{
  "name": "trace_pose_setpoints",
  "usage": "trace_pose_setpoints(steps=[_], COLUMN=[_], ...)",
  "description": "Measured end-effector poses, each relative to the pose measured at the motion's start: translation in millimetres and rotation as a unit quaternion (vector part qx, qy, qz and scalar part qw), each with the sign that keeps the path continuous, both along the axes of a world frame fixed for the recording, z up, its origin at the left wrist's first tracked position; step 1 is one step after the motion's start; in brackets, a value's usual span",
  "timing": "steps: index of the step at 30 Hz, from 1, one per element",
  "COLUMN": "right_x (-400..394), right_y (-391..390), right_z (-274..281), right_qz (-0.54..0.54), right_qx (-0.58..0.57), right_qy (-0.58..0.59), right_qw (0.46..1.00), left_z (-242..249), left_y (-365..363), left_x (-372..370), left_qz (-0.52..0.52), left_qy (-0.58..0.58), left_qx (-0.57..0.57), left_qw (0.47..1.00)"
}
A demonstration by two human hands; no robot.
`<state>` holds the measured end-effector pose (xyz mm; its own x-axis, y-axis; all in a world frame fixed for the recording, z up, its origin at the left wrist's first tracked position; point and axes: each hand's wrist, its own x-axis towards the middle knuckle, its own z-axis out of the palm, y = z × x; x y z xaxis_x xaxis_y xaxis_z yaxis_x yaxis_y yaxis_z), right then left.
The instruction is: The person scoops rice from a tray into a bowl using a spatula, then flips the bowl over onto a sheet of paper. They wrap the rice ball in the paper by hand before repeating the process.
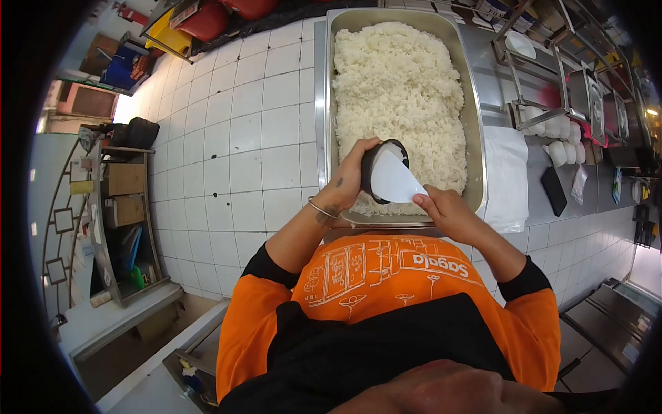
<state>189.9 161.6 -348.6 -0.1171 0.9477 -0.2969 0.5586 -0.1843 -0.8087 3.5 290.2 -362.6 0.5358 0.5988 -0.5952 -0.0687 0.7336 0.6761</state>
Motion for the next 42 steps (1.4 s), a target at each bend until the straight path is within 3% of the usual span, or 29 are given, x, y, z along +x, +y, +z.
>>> trace_pose_setpoints(steps=[2, 3, 6, 8, 9, 11, 14, 15, 16, 17, 18, 20, 21, 25, 27, 28, 30, 31, 32, 33, 34, 36, 40, 42], right_x=[-0.9, -2.8, 37.0, 57.1, 62.9, 68.1, 41.2, 33.5, 27.6, 22.4, 17.8, 10.2, 7.0, 2.2, 0.7, -1.5, -5.0, -6.7, -7.7, -7.1, -6.4, -4.0, 29.1, 31.9], right_y=[9.8, 18.3, 36.8, 38.9, 32.3, 18.8, 19.0, 19.0, 19.2, 19.4, 19.7, 18.9, 20.2, 20.6, 17.1, 12.0, 6.6, 6.1, 4.6, 2.3, 1.4, 1.4, 0.8, 3.8], right_z=[4.2, 15.8, 35.6, 59.4, 58.4, 58.1, 37.3, 30.6, 24.2, 16.9, 8.2, -10.7, -20.9, -33.2, -24.6, -17.3, 2.0, 16.3, 29.6, 42.4, 54.8, 66.2, 66.9, 70.2], right_qz=[0.050, 0.038, 0.072, 0.025, 0.027, 0.077, 0.049, 0.049, 0.041, 0.033, 0.034, 0.033, 0.027, -0.020, -0.030, -0.039, -0.047, -0.018, 0.011, 0.010, 0.001, -0.010, -0.032, -0.152], right_qx=[-0.055, -0.078, -0.072, -0.063, -0.066, -0.100, -0.179, -0.176, -0.172, -0.167, -0.164, -0.160, -0.160, -0.101, -0.067, -0.053, -0.041, -0.035, -0.030, -0.031, -0.012, 0.010, 0.039, -0.003], right_qy=[-0.159, -0.184, -0.126, -0.255, -0.254, -0.415, -0.389, -0.389, -0.385, -0.380, -0.380, -0.343, -0.343, -0.180, -0.131, -0.138, -0.143, -0.192, -0.240, -0.241, -0.262, -0.285, -0.193, -0.109], right_qw=[0.984, 0.979, 0.987, 0.965, 0.965, 0.901, 0.902, 0.903, 0.906, 0.909, 0.910, 0.925, 0.925, 0.978, 0.989, 0.988, 0.988, 0.981, 0.970, 0.970, 0.965, 0.958, 0.980, 0.982], left_z=[14.1, 14.6, 21.4, 18.4, 15.4, 14.9, 9.2, -10.9, -32.4, -54.2, -55.1, -51.2, -46.4, -65.3, -95.6, -89.6, -59.4, -31.4, 3.7, 21.2, 17.5, 6.5, 11.5, 8.0], left_y=[-0.7, 2.8, 10.5, 2.1, 2.6, 5.7, 2.8, 1.0, -0.2, -3.4, -6.4, -12.7, -16.8, -11.0, -4.8, -0.8, 1.8, 4.8, 8.9, 11.7, 15.1, 23.0, 26.6, 26.3], left_x=[-3.7, -7.1, -21.9, -23.0, -24.7, -24.7, -16.5, -12.4, -5.2, 9.8, 20.2, 34.3, 37.6, 35.8, 24.8, 20.4, 13.7, 15.9, 19.8, 21.1, 16.3, -0.2, -13.8, -16.0], left_qz=[-0.070, -0.082, -0.155, -0.096, -0.079, -0.054, -0.139, -0.205, -0.245, -0.256, -0.254, -0.245, -0.235, -0.263, -0.334, -0.334, -0.359, -0.361, -0.297, -0.197, -0.197, -0.064, -0.032, -0.032], left_qy=[0.068, 0.088, 0.117, 0.118, 0.121, 0.122, 0.223, 0.309, 0.356, 0.401, 0.403, 0.473, 0.461, 0.459, 0.407, 0.408, 0.361, 0.360, 0.337, 0.275, 0.274, 0.044, -0.077, -0.114], left_qx=[0.044, 0.063, 0.127, 0.136, 0.132, 0.130, 0.207, 0.505, 0.738, 0.569, 0.569, 0.454, 0.465, 0.461, 0.557, 0.559, 0.698, 0.697, 0.478, 0.204, 0.206, 0.105, 0.031, 0.008], left_qw=[0.994, 0.991, 0.973, 0.979, 0.981, 0.982, 0.942, 0.779, 0.518, 0.671, 0.670, 0.715, 0.719, 0.712, 0.642, 0.639, 0.504, 0.504, 0.755, 0.919, 0.918, 0.991, 0.996, 0.993])
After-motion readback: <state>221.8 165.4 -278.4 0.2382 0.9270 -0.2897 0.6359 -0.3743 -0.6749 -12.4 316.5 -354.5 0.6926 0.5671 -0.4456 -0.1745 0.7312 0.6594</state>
